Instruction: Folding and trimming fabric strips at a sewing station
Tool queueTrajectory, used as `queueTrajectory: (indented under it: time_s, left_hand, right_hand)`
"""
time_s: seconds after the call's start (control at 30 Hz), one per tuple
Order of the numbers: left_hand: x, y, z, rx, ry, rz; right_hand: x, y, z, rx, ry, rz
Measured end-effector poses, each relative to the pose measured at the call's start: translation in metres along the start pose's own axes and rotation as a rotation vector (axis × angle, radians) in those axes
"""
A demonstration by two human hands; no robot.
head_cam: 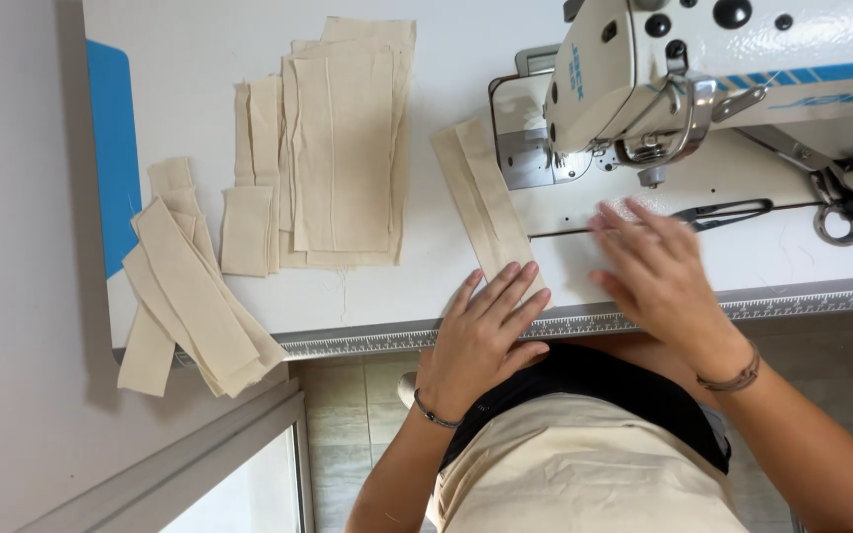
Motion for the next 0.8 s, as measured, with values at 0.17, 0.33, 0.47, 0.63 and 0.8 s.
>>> queueTrajectory:
  time_s: [0.17, 0.33, 0.47, 0.63, 0.8]
  left_hand:
    - [0.008, -0.033, 0.003, 0.130, 0.139, 0.100]
    - [-0.019, -0.022, 0.020, 0.122, 0.016, 0.313]
    - [-0.026, -0.025, 0.020, 0.096, -0.086, 0.360]
    - [-0.064, -0.029, 0.030, -0.020, -0.227, 0.420]
    - [-0.086, -0.023, 0.034, -0.109, -0.509, 0.570]
  right_hand:
    - [0.002, 0.031, -0.042, -0.210, 0.332, -0.145]
    - [0.013, 0.049, -0.044, -0.399, 0.429, -0.256]
    - [0.030, 0.077, -0.021, -0.352, 0.255, -0.362]
    - [0.044, 0.084, -0.003, -0.300, 0.314, -0.195]
    - [0.024, 0.063, -0.042, -0.355, 0.476, -0.156]
Point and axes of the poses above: each hand's wrist, its own y-axis towards the middle knuckle, its own x-axis out of the palm, z = x × y, the point moved 2 cm from there along y, towards the middle knuckle, and after that the axes turned 11 degrees about z, right-handed, at the moved point
